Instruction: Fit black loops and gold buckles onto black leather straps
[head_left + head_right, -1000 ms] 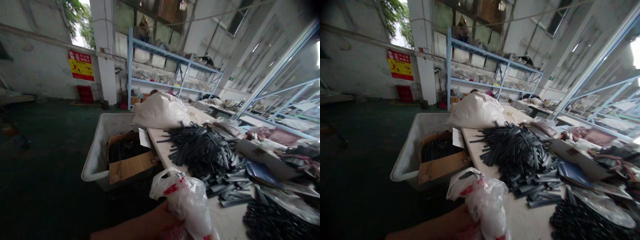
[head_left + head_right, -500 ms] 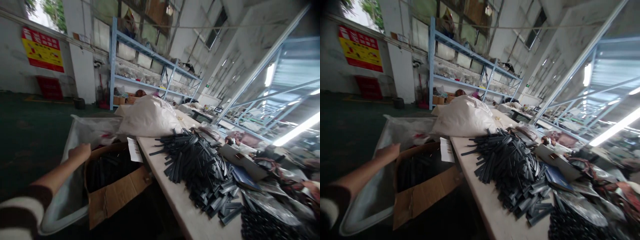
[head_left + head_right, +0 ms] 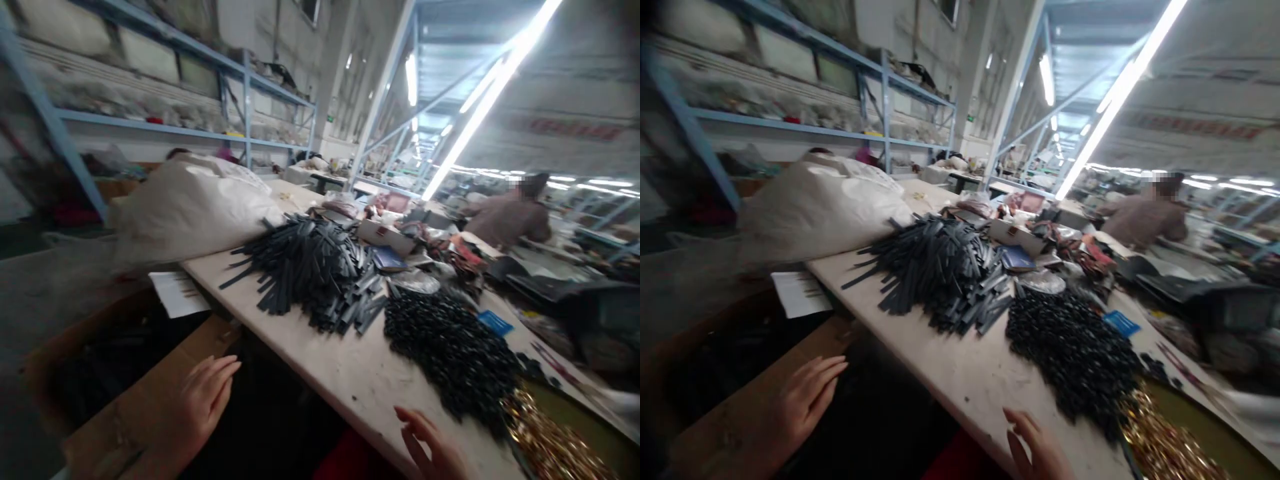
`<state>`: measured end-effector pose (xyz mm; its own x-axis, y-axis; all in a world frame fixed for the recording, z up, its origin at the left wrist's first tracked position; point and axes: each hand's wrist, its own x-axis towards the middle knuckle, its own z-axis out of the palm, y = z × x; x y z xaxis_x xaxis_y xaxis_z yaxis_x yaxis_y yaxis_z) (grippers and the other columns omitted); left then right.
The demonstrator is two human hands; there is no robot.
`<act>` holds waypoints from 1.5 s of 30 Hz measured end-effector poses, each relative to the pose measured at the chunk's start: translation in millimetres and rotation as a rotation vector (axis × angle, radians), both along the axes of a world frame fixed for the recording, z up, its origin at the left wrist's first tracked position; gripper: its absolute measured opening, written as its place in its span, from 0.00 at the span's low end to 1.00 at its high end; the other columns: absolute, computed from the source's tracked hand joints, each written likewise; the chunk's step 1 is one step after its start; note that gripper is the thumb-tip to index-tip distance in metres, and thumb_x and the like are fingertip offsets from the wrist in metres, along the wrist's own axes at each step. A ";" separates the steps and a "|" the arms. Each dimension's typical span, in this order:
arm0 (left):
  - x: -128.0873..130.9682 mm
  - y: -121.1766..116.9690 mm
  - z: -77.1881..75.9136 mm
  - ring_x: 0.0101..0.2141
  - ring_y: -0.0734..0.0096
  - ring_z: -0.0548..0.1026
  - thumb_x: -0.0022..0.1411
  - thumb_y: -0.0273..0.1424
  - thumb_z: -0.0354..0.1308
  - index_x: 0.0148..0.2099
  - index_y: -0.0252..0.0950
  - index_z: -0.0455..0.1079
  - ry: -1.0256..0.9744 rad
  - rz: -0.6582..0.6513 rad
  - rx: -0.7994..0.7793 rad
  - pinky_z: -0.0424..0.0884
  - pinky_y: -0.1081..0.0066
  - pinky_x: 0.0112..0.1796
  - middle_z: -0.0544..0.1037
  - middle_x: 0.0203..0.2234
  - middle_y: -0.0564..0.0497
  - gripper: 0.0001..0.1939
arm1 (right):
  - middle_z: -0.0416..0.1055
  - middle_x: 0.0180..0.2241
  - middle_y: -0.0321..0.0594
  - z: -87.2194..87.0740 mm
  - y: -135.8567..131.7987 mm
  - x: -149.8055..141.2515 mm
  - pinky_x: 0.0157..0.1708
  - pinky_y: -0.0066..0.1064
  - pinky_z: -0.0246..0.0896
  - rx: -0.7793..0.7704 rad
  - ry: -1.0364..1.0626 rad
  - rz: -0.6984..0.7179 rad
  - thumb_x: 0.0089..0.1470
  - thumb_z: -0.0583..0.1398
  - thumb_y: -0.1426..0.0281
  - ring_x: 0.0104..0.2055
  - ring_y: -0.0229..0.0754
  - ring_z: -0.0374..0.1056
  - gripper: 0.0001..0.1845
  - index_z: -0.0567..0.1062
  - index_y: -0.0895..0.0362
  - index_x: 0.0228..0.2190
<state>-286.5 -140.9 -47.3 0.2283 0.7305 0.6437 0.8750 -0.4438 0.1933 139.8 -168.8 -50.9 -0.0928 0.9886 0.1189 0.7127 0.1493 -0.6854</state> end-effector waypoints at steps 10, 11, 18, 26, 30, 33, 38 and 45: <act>230.1 142.4 51.8 0.42 0.70 0.72 0.62 0.26 0.46 0.45 0.36 0.68 0.204 -0.205 -0.340 0.66 0.72 0.44 0.74 0.40 0.48 0.12 | 0.74 0.37 0.44 -48.3 6.8 60.7 0.40 0.30 0.67 0.144 0.127 -0.196 0.53 0.52 0.65 0.40 0.43 0.70 0.14 0.74 0.55 0.37; 244.1 156.7 52.5 0.41 0.70 0.72 0.62 0.27 0.46 0.44 0.36 0.68 0.247 -0.176 -0.358 0.66 0.72 0.44 0.75 0.39 0.48 0.12 | 0.74 0.36 0.44 -48.8 6.9 61.7 0.39 0.29 0.67 0.144 0.168 -0.193 0.53 0.52 0.65 0.39 0.43 0.70 0.14 0.74 0.55 0.37; 325.0 219.0 38.4 0.38 0.60 0.73 0.60 0.34 0.50 0.40 0.31 0.69 0.468 0.045 -0.459 0.66 0.67 0.37 0.72 0.36 0.41 0.12 | 0.74 0.32 0.42 -36.3 12.5 66.9 0.34 0.27 0.67 0.176 0.295 -0.134 0.53 0.51 0.72 0.35 0.40 0.71 0.12 0.73 0.56 0.36; 353.8 216.8 36.8 0.39 0.56 0.73 0.58 0.32 0.49 0.39 0.30 0.68 0.568 0.117 -0.569 0.67 0.64 0.37 0.73 0.37 0.38 0.12 | 0.73 0.31 0.40 -23.5 9.0 67.8 0.35 0.31 0.63 0.140 0.285 -0.133 0.50 0.52 0.77 0.35 0.42 0.69 0.12 0.72 0.55 0.35; 360.9 210.8 40.0 0.37 0.54 0.74 0.55 0.24 0.49 0.38 0.27 0.69 0.515 0.124 -0.625 0.68 0.59 0.36 0.73 0.37 0.35 0.10 | 0.73 0.32 0.40 -19.9 6.8 68.3 0.36 0.31 0.62 0.139 0.285 -0.153 0.50 0.53 0.77 0.36 0.42 0.68 0.12 0.73 0.56 0.35; 355.6 203.8 51.0 0.38 0.52 0.74 0.53 0.22 0.48 0.37 0.27 0.69 0.404 0.104 -0.638 0.67 0.58 0.38 0.73 0.37 0.34 0.10 | 0.73 0.34 0.40 -19.8 5.6 68.0 0.37 0.31 0.61 0.134 0.272 -0.154 0.51 0.52 0.77 0.37 0.41 0.68 0.12 0.73 0.56 0.36; 321.1 157.0 74.8 0.36 0.61 0.74 0.55 0.29 0.48 0.43 0.30 0.66 0.105 0.005 -0.699 0.68 0.68 0.37 0.75 0.35 0.42 0.14 | 0.73 0.35 0.41 -24.0 3.7 66.5 0.39 0.32 0.60 0.151 0.310 -0.160 0.52 0.52 0.76 0.38 0.41 0.67 0.12 0.73 0.56 0.36; 288.4 6.5 58.8 0.25 0.74 0.69 0.49 0.41 0.58 0.39 0.34 0.66 -0.786 -0.287 -1.278 0.65 0.76 0.24 0.72 0.25 0.54 0.18 | 0.64 0.19 0.32 -9.3 4.0 54.6 0.19 0.25 0.53 -0.153 0.908 -0.262 0.53 0.50 0.58 0.19 0.33 0.58 0.16 0.68 0.58 0.34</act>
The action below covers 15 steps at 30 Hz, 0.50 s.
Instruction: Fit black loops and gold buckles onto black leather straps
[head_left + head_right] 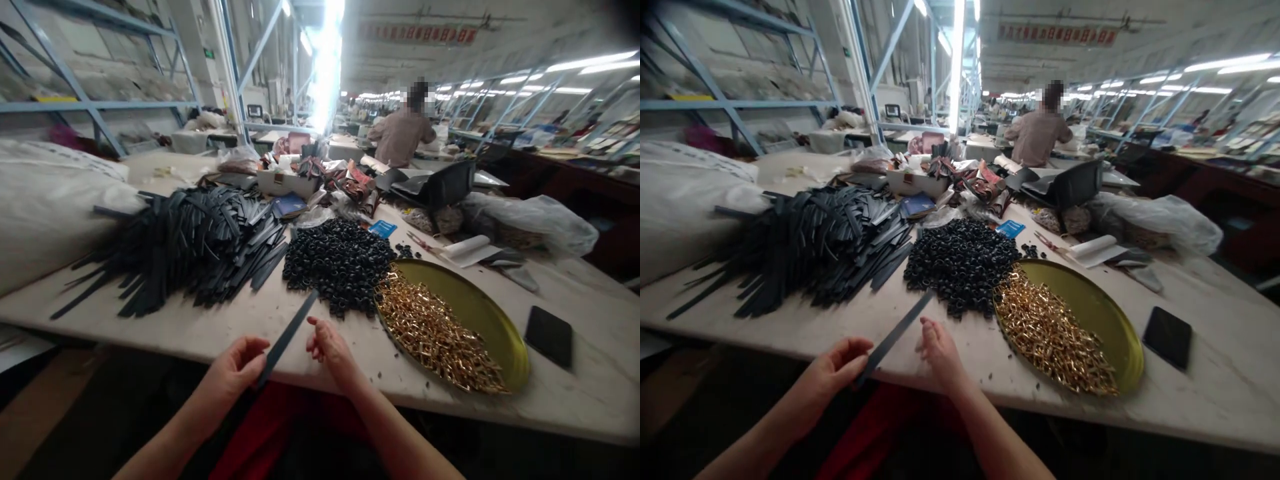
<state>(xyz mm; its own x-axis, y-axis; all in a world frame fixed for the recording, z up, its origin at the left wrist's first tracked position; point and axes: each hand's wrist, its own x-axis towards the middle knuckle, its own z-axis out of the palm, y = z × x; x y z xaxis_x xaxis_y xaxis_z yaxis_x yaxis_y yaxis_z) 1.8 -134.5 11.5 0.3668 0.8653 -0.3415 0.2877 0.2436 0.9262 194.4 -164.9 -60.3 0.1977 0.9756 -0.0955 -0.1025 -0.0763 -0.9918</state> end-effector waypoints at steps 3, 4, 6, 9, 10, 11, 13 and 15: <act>0.2 -31.7 -10.8 0.25 0.75 0.69 0.47 0.38 0.61 0.37 0.35 0.67 -0.173 -0.025 -0.285 0.65 0.76 0.28 0.73 0.25 0.55 0.16 | 0.57 0.14 0.26 9.7 -2.1 -4.2 0.14 0.22 0.43 -0.104 0.243 -0.040 0.48 0.55 0.59 0.14 0.29 0.48 0.13 0.62 0.56 0.24; 1.5 -35.4 -14.1 0.26 0.75 0.69 0.47 0.37 0.61 0.37 0.35 0.67 -0.215 -0.042 -0.357 0.64 0.76 0.28 0.73 0.26 0.55 0.15 | 0.56 0.14 0.26 11.7 -3.4 -5.0 0.14 0.21 0.42 -0.124 0.257 -0.054 0.46 0.56 0.61 0.14 0.29 0.47 0.12 0.61 0.56 0.23; 5.9 -36.3 -20.8 0.24 0.76 0.69 0.48 0.35 0.61 0.37 0.34 0.68 -0.269 -0.087 -0.462 0.63 0.77 0.26 0.72 0.25 0.55 0.14 | 0.55 0.13 0.25 14.2 -7.4 -6.5 0.13 0.21 0.40 -0.173 0.246 -0.066 0.45 0.57 0.63 0.14 0.28 0.47 0.11 0.61 0.56 0.21; 15.9 -31.0 -30.0 0.20 0.78 0.65 0.49 0.33 0.59 0.33 0.34 0.67 -0.327 -0.129 -0.552 0.59 0.78 0.21 0.69 0.19 0.56 0.09 | 0.55 0.12 0.25 15.8 -15.3 -8.8 0.14 0.22 0.41 -0.237 0.197 -0.061 0.46 0.56 0.65 0.14 0.28 0.47 0.11 0.61 0.56 0.19; 19.7 -29.2 -32.1 0.19 0.79 0.64 0.50 0.33 0.58 0.30 0.34 0.66 -0.350 -0.139 -0.574 0.57 0.79 0.20 0.67 0.18 0.57 0.08 | 0.55 0.12 0.25 15.8 -17.5 -9.4 0.14 0.22 0.41 -0.254 0.185 -0.062 0.46 0.56 0.65 0.14 0.28 0.48 0.11 0.60 0.57 0.19; 23.3 -27.9 -33.4 0.18 0.80 0.63 0.50 0.33 0.57 0.29 0.34 0.65 -0.370 -0.149 -0.597 0.56 0.79 0.19 0.65 0.17 0.58 0.07 | 0.55 0.12 0.25 15.6 -19.2 -9.6 0.14 0.22 0.41 -0.269 0.176 -0.068 0.46 0.55 0.65 0.14 0.28 0.48 0.11 0.60 0.57 0.19; 29.2 -27.0 -34.4 0.17 0.81 0.62 0.50 0.32 0.56 0.28 0.34 0.64 -0.384 -0.177 -0.641 0.55 0.80 0.19 0.64 0.16 0.58 0.07 | 0.55 0.12 0.25 14.0 -20.2 -8.4 0.14 0.22 0.41 -0.291 0.175 -0.095 0.46 0.55 0.65 0.14 0.28 0.48 0.12 0.60 0.56 0.19; 32.2 -27.7 -34.5 0.18 0.81 0.63 0.50 0.31 0.56 0.29 0.34 0.64 -0.361 -0.206 -0.667 0.56 0.80 0.19 0.66 0.17 0.58 0.06 | 0.55 0.12 0.25 11.4 -18.5 -4.6 0.14 0.22 0.41 -0.300 0.187 -0.127 0.46 0.56 0.65 0.14 0.28 0.47 0.12 0.60 0.56 0.19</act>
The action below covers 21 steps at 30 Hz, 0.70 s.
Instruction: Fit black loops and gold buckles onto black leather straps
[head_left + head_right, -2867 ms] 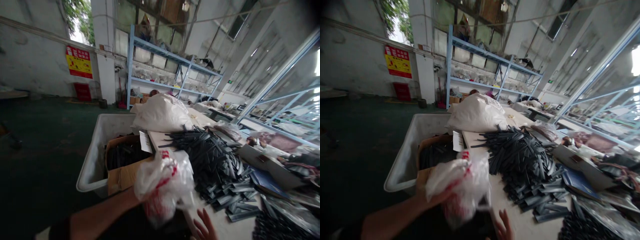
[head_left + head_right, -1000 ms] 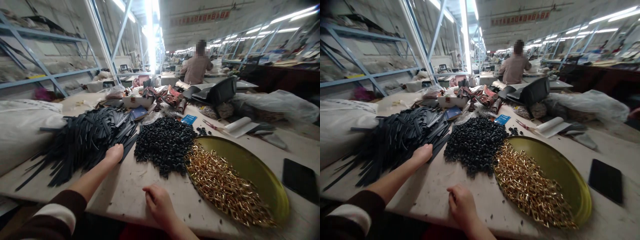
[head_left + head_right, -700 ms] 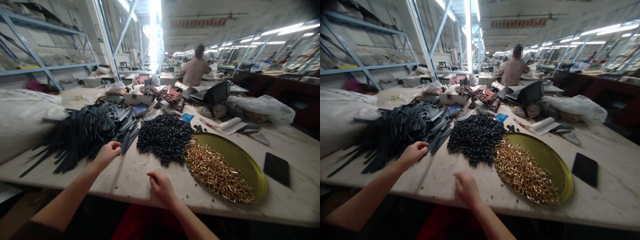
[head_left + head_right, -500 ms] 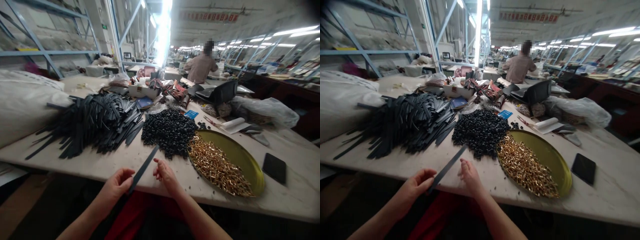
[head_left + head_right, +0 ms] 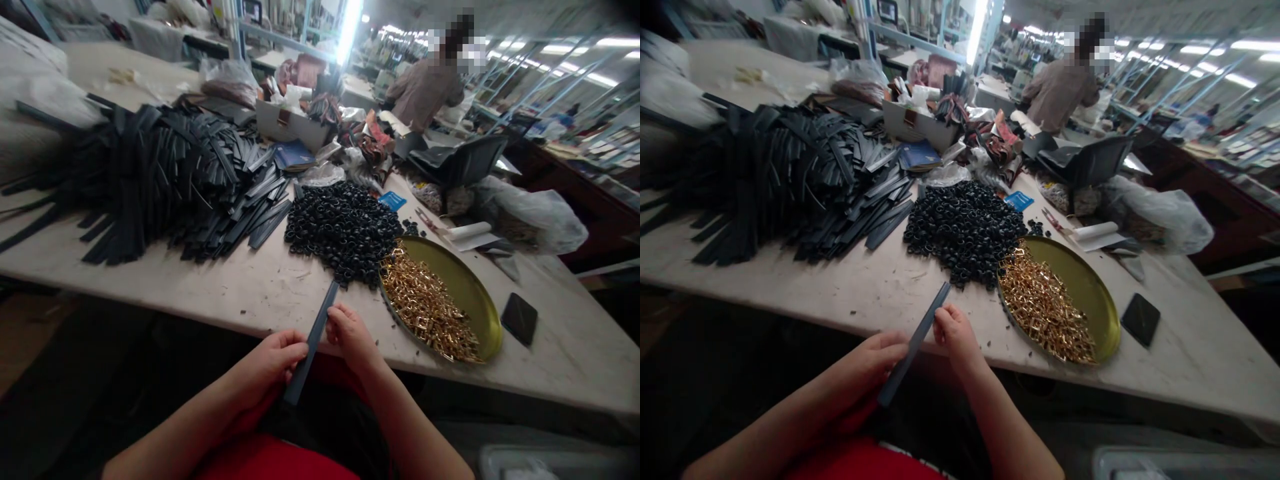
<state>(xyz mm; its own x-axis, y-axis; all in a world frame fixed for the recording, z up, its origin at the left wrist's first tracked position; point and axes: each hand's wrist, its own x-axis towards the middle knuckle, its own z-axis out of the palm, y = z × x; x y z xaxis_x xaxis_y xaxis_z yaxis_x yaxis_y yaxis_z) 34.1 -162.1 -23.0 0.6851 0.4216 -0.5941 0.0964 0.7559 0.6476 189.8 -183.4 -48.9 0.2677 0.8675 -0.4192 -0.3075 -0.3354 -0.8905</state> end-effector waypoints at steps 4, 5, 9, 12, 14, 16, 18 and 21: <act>-4.6 5.6 -6.2 0.18 0.81 0.66 0.48 0.30 0.57 0.28 0.34 0.63 0.063 -0.017 0.006 0.57 0.80 0.19 0.69 0.19 0.56 0.06 | 0.55 0.14 0.25 -3.1 3.1 11.8 0.14 0.22 0.41 0.005 0.003 -0.084 0.45 0.57 0.65 0.14 0.28 0.47 0.11 0.60 0.56 0.21; -7.3 10.4 -9.2 0.18 0.81 0.66 0.49 0.31 0.58 0.27 0.34 0.62 0.079 0.013 0.011 0.56 0.81 0.19 0.69 0.19 0.56 0.07 | 0.54 0.14 0.25 -1.9 1.6 14.5 0.15 0.22 0.42 0.028 -0.021 -0.118 0.45 0.57 0.65 0.15 0.29 0.47 0.10 0.60 0.55 0.22; -11.4 38.1 -16.7 0.20 0.82 0.67 0.48 0.32 0.62 0.29 0.35 0.64 0.091 0.314 0.041 0.60 0.82 0.21 0.69 0.19 0.58 0.10 | 0.56 0.18 0.29 10.5 -15.6 17.0 0.21 0.25 0.50 0.236 -0.454 -0.187 0.48 0.55 0.70 0.20 0.32 0.53 0.04 0.63 0.55 0.25; 1.9 51.0 -11.0 0.29 0.78 0.72 0.51 0.32 0.61 0.38 0.36 0.66 0.018 0.432 -0.038 0.67 0.80 0.28 0.74 0.29 0.54 0.12 | 0.62 0.22 0.33 19.5 -28.2 8.1 0.26 0.28 0.53 0.529 -0.946 0.069 0.48 0.55 0.76 0.24 0.35 0.58 0.04 0.65 0.55 0.27; 16.0 52.3 -5.1 0.35 0.73 0.74 0.56 0.33 0.56 0.44 0.35 0.66 -0.018 0.394 -0.129 0.69 0.76 0.32 0.75 0.36 0.48 0.13 | 0.65 0.22 0.36 21.1 -29.7 0.4 0.25 0.29 0.52 0.661 -1.200 0.324 0.49 0.54 0.76 0.25 0.37 0.60 0.05 0.66 0.55 0.29; 28.2 51.7 -1.7 0.35 0.72 0.74 0.58 0.30 0.54 0.46 0.33 0.64 -0.025 0.362 -0.168 0.70 0.75 0.33 0.76 0.36 0.46 0.13 | 0.67 0.24 0.37 19.3 -26.1 -3.1 0.25 0.30 0.51 0.679 -1.378 0.543 0.51 0.52 0.76 0.25 0.38 0.61 0.06 0.67 0.54 0.29; 34.7 52.2 -2.2 0.29 0.76 0.74 0.58 0.28 0.53 0.47 0.33 0.63 -0.015 0.352 -0.134 0.69 0.78 0.29 0.76 0.31 0.48 0.13 | 0.69 0.25 0.37 15.4 -19.3 2.8 0.26 0.30 0.52 0.647 -1.433 0.683 0.53 0.51 0.75 0.27 0.39 0.62 0.08 0.68 0.54 0.32; 34.8 55.0 -6.2 0.19 0.81 0.69 0.59 0.29 0.51 0.48 0.33 0.60 0.008 0.276 -0.042 0.63 0.81 0.19 0.75 0.25 0.51 0.13 | 0.69 0.29 0.39 9.2 -4.5 31.2 0.29 0.30 0.55 0.487 -1.406 0.545 0.54 0.51 0.74 0.29 0.39 0.63 0.08 0.68 0.55 0.36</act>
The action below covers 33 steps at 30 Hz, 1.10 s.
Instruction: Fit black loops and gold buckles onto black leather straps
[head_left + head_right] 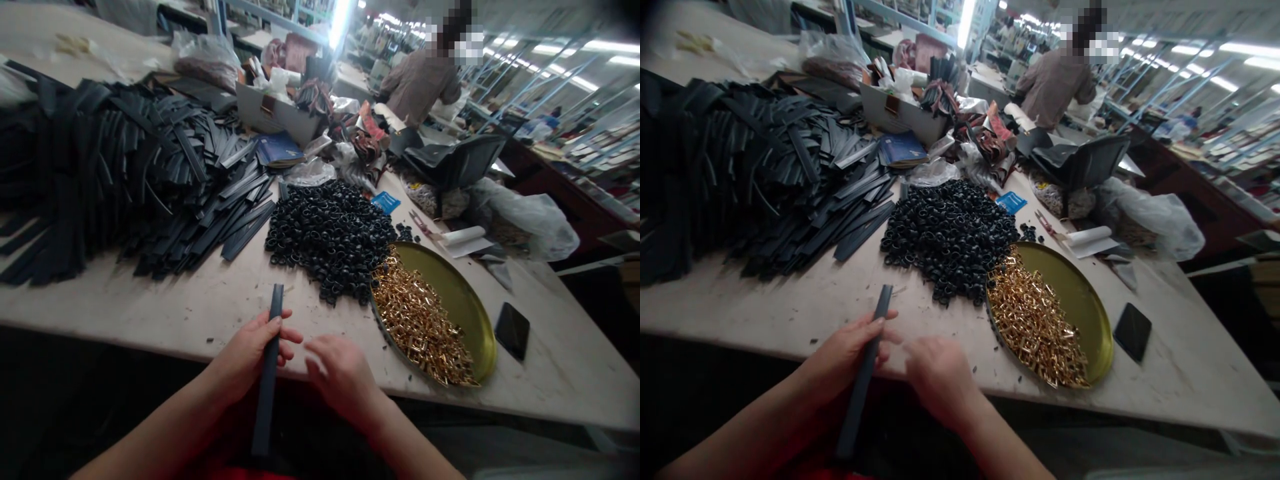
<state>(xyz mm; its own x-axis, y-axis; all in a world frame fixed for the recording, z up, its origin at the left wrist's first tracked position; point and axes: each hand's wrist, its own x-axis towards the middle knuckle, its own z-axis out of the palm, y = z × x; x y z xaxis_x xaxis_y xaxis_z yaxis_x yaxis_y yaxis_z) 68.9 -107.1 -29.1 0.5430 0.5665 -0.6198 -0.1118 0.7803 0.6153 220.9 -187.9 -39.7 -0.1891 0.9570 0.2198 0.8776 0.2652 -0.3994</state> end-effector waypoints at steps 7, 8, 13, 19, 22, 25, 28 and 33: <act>-4.1 -12.2 11.5 0.15 0.79 0.67 0.58 0.30 0.49 0.47 0.30 0.59 -0.008 -0.192 -0.014 0.59 0.80 0.16 0.76 0.23 0.48 0.15 | 0.66 0.32 0.42 -16.3 39.9 52.7 0.31 0.30 0.54 -0.086 -0.208 -0.366 0.53 0.54 0.71 0.31 0.40 0.63 0.07 0.72 0.56 0.32; -5.0 -15.4 14.6 0.15 0.79 0.67 0.58 0.30 0.49 0.47 0.30 0.59 -0.005 -0.205 -0.022 0.59 0.80 0.16 0.76 0.23 0.48 0.15 | 0.66 0.32 0.41 -18.2 41.4 52.1 0.31 0.29 0.54 -0.102 -0.217 -0.368 0.53 0.54 0.71 0.31 0.40 0.63 0.07 0.72 0.56 0.31; -13.1 -31.0 19.5 0.16 0.79 0.68 0.57 0.33 0.49 0.44 0.31 0.61 0.002 -0.240 0.007 0.59 0.80 0.16 0.76 0.23 0.49 0.14 | 0.66 0.31 0.41 -13.9 31.7 37.8 0.34 0.30 0.55 -0.105 0.101 -0.346 0.51 0.55 0.72 0.33 0.40 0.62 0.06 0.71 0.57 0.26; -15.6 -43.8 12.9 0.16 0.81 0.64 0.57 0.40 0.48 0.36 0.31 0.64 0.112 -0.308 0.386 0.58 0.79 0.18 0.69 0.17 0.56 0.16 | 0.67 0.26 0.33 3.5 7.4 12.1 0.24 0.25 0.56 -0.380 1.354 -0.372 0.45 0.61 0.63 0.23 0.31 0.60 0.16 0.70 0.55 0.38; -15.5 -47.5 15.6 0.13 0.82 0.59 0.58 0.41 0.46 0.38 0.31 0.64 0.153 -0.290 0.573 0.54 0.80 0.17 0.63 0.13 0.60 0.17 | 0.69 0.28 0.33 6.8 -2.3 4.2 0.22 0.21 0.57 -0.493 1.723 -0.417 0.39 0.66 0.65 0.22 0.27 0.61 0.19 0.72 0.56 0.36; -14.3 -52.8 18.4 0.11 0.82 0.55 0.58 0.40 0.43 0.39 0.32 0.63 0.159 -0.319 0.589 0.50 0.80 0.15 0.59 0.10 0.62 0.17 | 0.72 0.31 0.34 6.9 -8.8 -0.4 0.29 0.22 0.62 -0.441 1.841 -0.447 0.35 0.68 0.68 0.27 0.30 0.66 0.17 0.74 0.55 0.32; -10.5 -58.0 17.0 0.11 0.81 0.54 0.58 0.40 0.43 0.37 0.32 0.63 0.190 -0.346 0.578 0.49 0.81 0.14 0.58 0.09 0.62 0.16 | 0.73 0.33 0.35 4.8 -13.0 -4.9 0.33 0.26 0.63 -0.362 1.795 -0.419 0.39 0.66 0.65 0.31 0.33 0.68 0.11 0.74 0.55 0.28; -8.1 -58.4 8.8 0.11 0.80 0.54 0.58 0.41 0.43 0.36 0.33 0.64 0.302 -0.389 0.609 0.48 0.80 0.14 0.57 0.08 0.62 0.17 | 0.73 0.37 0.38 1.2 -17.7 -8.1 0.38 0.30 0.62 -0.276 1.589 -0.407 0.42 0.64 0.67 0.37 0.36 0.68 0.19 0.72 0.55 0.39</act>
